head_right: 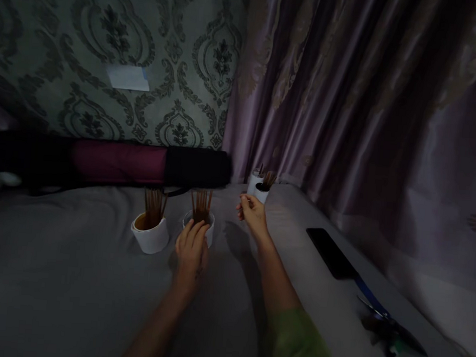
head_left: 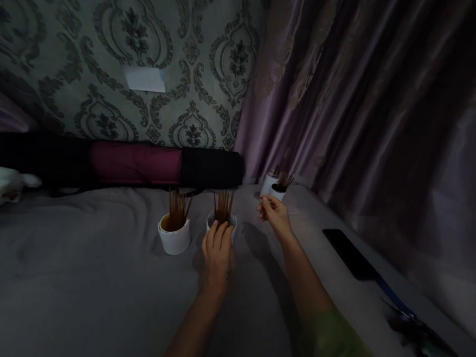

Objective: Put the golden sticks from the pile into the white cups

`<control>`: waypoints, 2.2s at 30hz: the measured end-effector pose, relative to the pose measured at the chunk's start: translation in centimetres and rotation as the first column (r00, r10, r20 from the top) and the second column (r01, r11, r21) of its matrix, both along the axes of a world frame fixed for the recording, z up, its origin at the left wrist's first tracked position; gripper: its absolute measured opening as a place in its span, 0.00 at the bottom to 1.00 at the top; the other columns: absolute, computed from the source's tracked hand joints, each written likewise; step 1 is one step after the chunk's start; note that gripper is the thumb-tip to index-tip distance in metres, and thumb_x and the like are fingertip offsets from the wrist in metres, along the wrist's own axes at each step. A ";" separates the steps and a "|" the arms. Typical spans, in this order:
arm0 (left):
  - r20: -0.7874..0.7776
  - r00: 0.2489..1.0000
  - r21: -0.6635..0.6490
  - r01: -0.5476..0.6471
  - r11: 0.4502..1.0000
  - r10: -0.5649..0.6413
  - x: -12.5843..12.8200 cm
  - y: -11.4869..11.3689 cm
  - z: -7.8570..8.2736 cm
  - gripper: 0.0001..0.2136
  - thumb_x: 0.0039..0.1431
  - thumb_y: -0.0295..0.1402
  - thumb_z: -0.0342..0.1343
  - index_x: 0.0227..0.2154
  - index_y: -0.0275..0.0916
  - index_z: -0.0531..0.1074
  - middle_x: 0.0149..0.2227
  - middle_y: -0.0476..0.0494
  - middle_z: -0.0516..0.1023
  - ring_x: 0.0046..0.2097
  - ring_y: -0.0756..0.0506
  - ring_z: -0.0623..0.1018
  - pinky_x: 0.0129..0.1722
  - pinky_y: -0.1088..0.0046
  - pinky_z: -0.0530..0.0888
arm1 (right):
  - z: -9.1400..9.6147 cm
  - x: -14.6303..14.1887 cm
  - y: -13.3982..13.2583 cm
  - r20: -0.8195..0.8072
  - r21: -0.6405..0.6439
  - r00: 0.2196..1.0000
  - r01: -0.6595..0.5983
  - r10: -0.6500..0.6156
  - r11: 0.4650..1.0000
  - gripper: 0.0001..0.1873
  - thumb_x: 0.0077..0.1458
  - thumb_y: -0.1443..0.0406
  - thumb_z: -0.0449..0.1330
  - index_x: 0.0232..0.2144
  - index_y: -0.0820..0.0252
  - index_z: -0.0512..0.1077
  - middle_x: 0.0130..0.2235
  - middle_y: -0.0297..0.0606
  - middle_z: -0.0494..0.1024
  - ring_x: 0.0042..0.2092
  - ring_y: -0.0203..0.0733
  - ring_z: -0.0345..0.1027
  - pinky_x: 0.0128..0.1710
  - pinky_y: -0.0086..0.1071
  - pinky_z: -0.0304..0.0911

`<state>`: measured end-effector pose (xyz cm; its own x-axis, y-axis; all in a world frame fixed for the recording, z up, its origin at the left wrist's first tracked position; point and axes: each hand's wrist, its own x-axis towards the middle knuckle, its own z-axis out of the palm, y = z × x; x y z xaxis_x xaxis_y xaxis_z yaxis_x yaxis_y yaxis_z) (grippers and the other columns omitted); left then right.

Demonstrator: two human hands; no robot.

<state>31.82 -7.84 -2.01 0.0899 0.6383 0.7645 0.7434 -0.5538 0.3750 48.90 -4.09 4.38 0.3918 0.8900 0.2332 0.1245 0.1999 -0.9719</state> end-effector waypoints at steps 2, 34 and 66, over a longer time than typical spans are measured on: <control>-0.010 1.000 -0.004 0.005 1.000 -0.005 -0.1 -0.1 0.1 0.15 0.56 0.25 0.41 0.44 0.38 0.67 0.48 0.42 0.70 0.55 0.43 0.60 0.51 0.61 0.57 | 0.3 -0.6 -0.3 -0.001 -0.010 1.000 -0.029 0.029 1.000 0.20 0.46 0.53 0.54 0.36 0.62 0.67 0.23 0.33 0.69 0.18 0.28 0.59 0.15 0.22 0.56; 0.177 0.941 -0.061 0.302 0.952 -0.287 -1.1 -0.8 1.9 0.10 0.56 0.28 0.43 0.40 0.36 0.64 0.48 0.38 0.67 0.58 0.42 0.56 0.53 0.56 0.58 | 0.8 -4.3 -3.9 0.209 -0.277 0.839 -0.441 0.502 0.853 0.22 0.52 0.56 0.50 0.47 0.59 0.63 0.20 0.29 0.65 0.17 0.27 0.54 0.16 0.22 0.53; 0.173 0.955 -0.038 0.251 0.967 -0.241 -1.1 -1.1 2.2 0.13 0.55 0.29 0.45 0.44 0.38 0.64 0.50 0.38 0.65 0.57 0.42 0.58 0.52 0.57 0.60 | 0.5 -4.2 -4.3 0.287 -0.319 0.783 -0.465 0.552 0.826 0.15 0.50 0.55 0.52 0.31 0.61 0.66 0.21 0.30 0.65 0.24 0.29 0.59 0.21 0.22 0.54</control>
